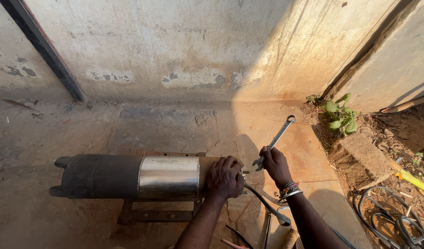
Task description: The person uses a wrench to tighten bolts on a cylindrical metal object placed on a stand. They repeatedly reposition the wrench and apply force to secure the bolts.
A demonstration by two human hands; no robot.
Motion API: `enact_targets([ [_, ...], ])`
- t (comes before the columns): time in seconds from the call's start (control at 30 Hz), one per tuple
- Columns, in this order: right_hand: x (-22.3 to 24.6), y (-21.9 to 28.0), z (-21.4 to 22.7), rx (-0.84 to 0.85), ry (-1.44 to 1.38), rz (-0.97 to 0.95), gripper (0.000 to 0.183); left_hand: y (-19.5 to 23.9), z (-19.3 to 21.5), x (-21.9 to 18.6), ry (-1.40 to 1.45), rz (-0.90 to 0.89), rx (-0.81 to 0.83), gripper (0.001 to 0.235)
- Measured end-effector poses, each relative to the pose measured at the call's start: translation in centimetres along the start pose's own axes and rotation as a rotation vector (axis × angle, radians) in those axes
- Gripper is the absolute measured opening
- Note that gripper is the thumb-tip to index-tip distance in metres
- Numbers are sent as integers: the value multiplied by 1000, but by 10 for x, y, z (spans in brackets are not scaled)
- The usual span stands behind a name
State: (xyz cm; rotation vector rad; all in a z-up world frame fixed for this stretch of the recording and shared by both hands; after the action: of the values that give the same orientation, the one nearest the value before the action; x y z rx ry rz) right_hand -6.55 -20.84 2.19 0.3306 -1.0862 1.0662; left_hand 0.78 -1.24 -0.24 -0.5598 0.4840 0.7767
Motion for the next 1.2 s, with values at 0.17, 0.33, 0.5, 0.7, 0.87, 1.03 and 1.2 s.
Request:
enact_targets([
  [0.17, -2, 12, 18, 143, -66, -130, 32, -1, -6, 3, -135, -89, 112, 32],
  [0.33, 21, 49, 37, 172, -438, -176, 37, 0, -13, 5, -265, -328, 21, 32],
  [0.5, 49, 85, 66, 127, -905, -367, 43, 1, -4, -9, -276, -102, 152, 32],
  [0.7, 42, 81, 66, 62, -473, 138, 25, -31, -24, -67, -711, 252, 431, 15],
  [0.87, 20, 82, 68, 11, -337, -18, 18, -45, -43, -78, -949, 247, 366, 29],
  [1.03, 11, 87, 77, 8, -226, -75, 20, -33, -36, -77, -950, 156, 350, 23],
  [1.2, 13, 90, 79, 62, -150, -39, 20, -33, -28, -92, -932, 178, 443, 31],
])
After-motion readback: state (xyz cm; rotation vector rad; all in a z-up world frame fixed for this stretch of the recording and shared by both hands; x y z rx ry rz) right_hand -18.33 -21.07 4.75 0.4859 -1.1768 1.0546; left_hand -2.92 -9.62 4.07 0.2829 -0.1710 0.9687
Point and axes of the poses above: each hand's wrist, its own y-axis away from the middle knuckle, its own z-axis out of the back of the hand, x = y × z, the point moved 1 cm from there along -y, towards the middle knuckle, and after that the axes turned 14 degrees about z, right-handed, at the moved point
